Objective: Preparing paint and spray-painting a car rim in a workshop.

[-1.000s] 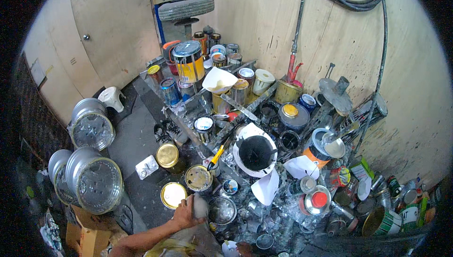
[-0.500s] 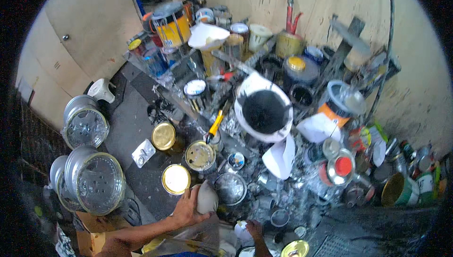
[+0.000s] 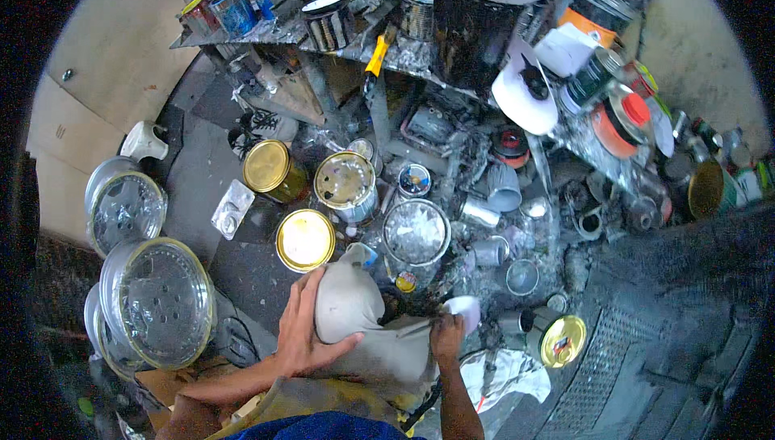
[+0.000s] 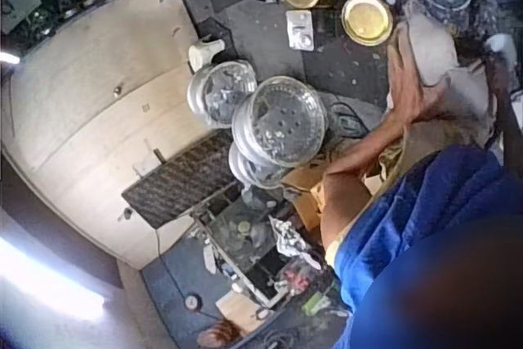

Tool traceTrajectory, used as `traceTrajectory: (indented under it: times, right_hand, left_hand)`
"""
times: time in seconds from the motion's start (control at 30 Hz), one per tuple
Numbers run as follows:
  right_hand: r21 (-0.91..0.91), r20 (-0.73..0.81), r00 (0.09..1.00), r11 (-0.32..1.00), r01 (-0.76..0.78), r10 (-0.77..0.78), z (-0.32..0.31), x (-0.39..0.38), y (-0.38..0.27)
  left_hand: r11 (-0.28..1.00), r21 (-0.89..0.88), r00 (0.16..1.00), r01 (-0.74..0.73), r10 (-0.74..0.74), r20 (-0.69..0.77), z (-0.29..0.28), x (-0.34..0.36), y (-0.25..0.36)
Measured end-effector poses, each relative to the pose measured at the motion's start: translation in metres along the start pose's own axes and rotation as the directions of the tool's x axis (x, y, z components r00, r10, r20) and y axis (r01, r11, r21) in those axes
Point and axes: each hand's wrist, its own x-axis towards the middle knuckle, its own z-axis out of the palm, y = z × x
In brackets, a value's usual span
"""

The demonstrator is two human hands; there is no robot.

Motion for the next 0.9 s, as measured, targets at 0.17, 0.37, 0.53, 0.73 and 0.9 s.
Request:
traceTrajectory:
  times: [0.17,0.37,0.53,0.73,0.9]
  right_hand:
    - [-0.127,-0.287,0.957,0.988,-0.087,0.047,-0.057,-0.029,-0.099]
    - [0.130,-0.367,0.922,0.988,-0.079,0.122,-0.033,-0.078,-0.135]
    - [0.096,-0.384,0.919,0.994,-0.059,0.092,-0.025,-0.079,-0.140]
    - [0.051,-0.353,0.934,0.998,-0.035,0.050,-0.025,-0.069,-0.139]
    - [0.073,-0.336,0.940,0.997,-0.030,0.053,-0.021,-0.065,-0.129]
  left_hand:
    - [0.989,-0.039,0.985,-0.143,0.138,-0.098,0.001,-0.027,-0.014]
    - [0.974,-0.055,0.965,-0.219,0.208,-0.161,-0.008,-0.057,-0.021]
    - [0.970,-0.057,0.957,-0.236,0.221,-0.189,-0.017,-0.080,-0.030]
    - [0.970,-0.028,0.949,-0.243,0.232,-0.215,-0.020,-0.093,-0.036]
    - [0.969,-0.030,0.948,-0.244,0.232,-0.218,-0.014,-0.087,-0.036]
